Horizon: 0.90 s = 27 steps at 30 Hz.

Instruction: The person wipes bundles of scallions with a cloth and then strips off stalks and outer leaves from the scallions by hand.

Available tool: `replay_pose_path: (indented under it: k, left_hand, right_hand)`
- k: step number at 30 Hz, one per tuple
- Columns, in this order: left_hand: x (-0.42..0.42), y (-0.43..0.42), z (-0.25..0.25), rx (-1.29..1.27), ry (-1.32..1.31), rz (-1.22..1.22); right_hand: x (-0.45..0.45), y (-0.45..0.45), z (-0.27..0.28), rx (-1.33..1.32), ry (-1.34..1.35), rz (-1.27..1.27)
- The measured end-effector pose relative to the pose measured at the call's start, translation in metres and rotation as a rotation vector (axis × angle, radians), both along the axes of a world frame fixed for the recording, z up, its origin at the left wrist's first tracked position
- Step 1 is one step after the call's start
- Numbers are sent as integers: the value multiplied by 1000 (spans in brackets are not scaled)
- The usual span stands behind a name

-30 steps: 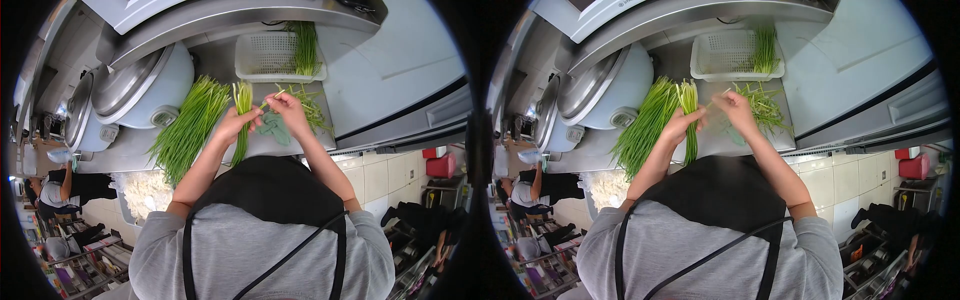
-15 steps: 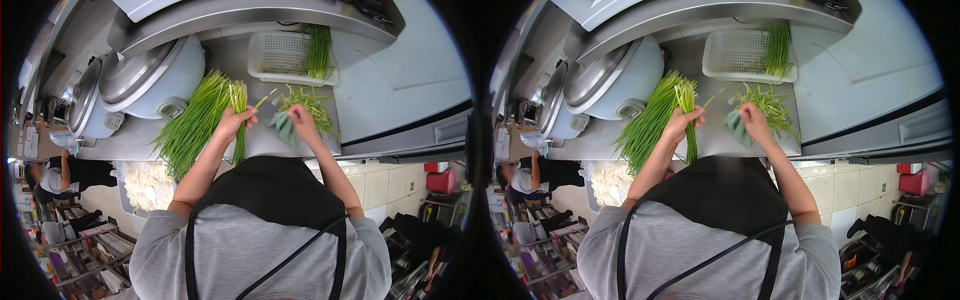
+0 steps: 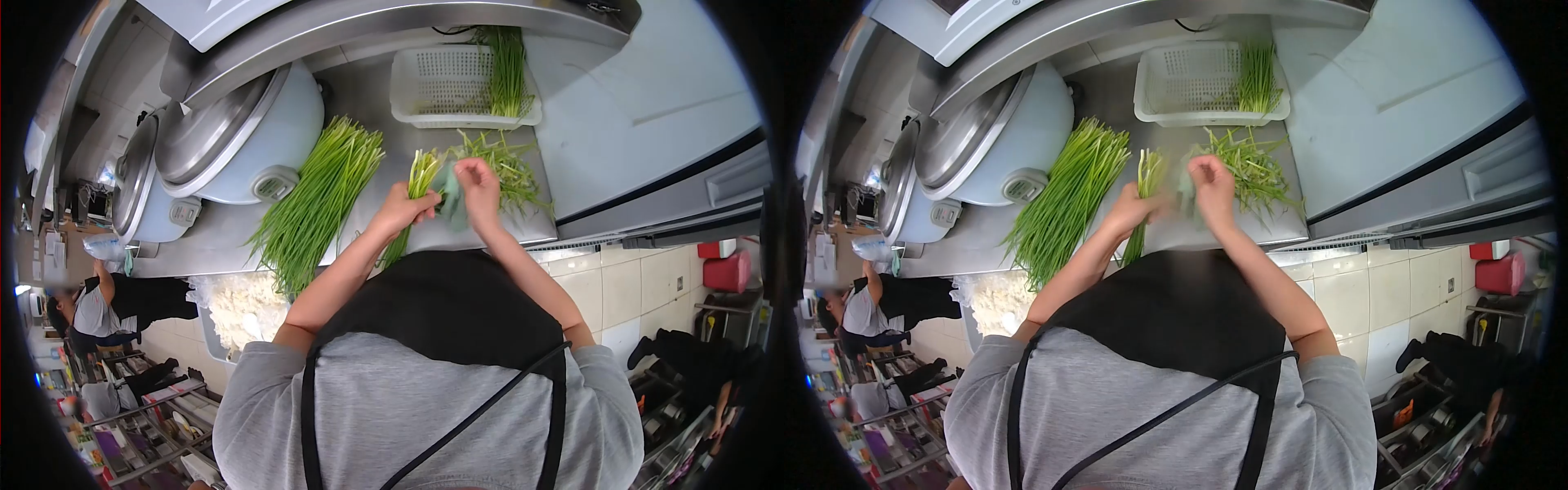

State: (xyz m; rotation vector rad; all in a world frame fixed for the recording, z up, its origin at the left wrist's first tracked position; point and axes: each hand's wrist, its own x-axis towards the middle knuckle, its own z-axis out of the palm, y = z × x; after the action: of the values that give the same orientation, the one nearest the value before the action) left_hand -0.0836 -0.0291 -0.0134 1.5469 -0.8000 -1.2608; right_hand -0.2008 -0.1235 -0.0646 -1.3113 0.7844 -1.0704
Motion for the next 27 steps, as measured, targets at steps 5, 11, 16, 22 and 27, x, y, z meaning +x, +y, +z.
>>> replay_pose_path:
  k: [5, 11, 16, 22, 27]
  left_hand:
    - [20, 31, -5, 32, 32, 1]
    - [31, 32, 3, -53, 160, 97]
    - [28, 24, 3, -66, 243, 67]
    - [24, 21, 4, -28, 291, 21]
    - [34, 25, -14, -8, 281, 53]
  right_hand:
    - [-6, -32, -9, 183, -147, 42]
    - [0, -26, -20, -291, 356, 242]
    - [8, 7, 13, -251, 196, 378]
    - [0, 1, 26, 371, -88, 331]
    - [-21, -22, 54, 410, -241, 270]
